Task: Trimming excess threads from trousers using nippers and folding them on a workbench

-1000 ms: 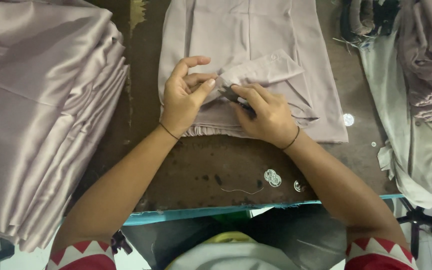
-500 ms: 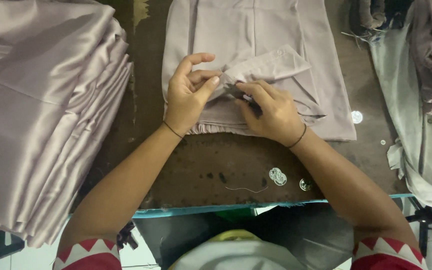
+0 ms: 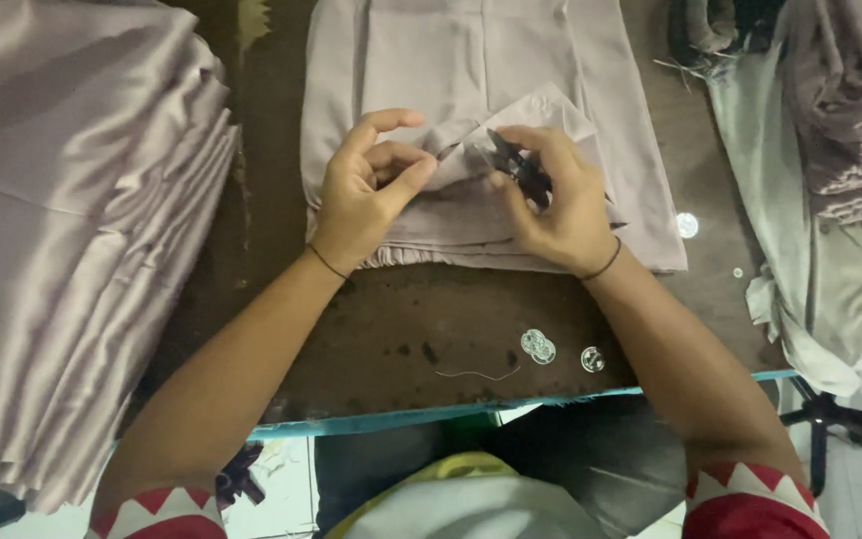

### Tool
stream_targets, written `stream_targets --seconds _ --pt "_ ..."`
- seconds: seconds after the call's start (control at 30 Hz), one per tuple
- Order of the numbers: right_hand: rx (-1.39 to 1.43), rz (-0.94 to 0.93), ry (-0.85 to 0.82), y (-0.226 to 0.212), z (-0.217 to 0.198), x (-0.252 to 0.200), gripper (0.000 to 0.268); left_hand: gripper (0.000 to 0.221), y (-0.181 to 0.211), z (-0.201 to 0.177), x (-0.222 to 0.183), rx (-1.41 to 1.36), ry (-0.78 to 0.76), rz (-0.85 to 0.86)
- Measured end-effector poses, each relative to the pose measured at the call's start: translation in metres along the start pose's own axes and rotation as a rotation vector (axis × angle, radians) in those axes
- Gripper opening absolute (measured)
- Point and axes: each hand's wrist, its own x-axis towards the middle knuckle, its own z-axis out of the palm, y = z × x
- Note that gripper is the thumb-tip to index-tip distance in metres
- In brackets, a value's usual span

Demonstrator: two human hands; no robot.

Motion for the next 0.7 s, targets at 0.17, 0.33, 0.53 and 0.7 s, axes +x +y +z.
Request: stream_targets --seconds 0.17,0.33,0.53,0.7 --pt "0.032 -0.015 -0.051 -0.007 0.001 0.001 0.033 0.039 0.01 0.003 -0.003 0.164 -0.081 0.095" --pt "0.007 -0.041 -0.379 -0.01 -0.009 0.005 0.035 0.039 0.023 0.007 -0.01 0.418 -0.227 0.229" --pt "0.066 -0.061 -0.567 -0.008 -0.019 0.011 0.035 0.031 0.021 0.009 -0.008 0.471 -0.242 0.314" --pt "0.099 -0.118 -0.674 -0.01 -0.024 0.015 0.035 0.027 0.025 0.011 -0.01 0.425 -0.184 0.336"
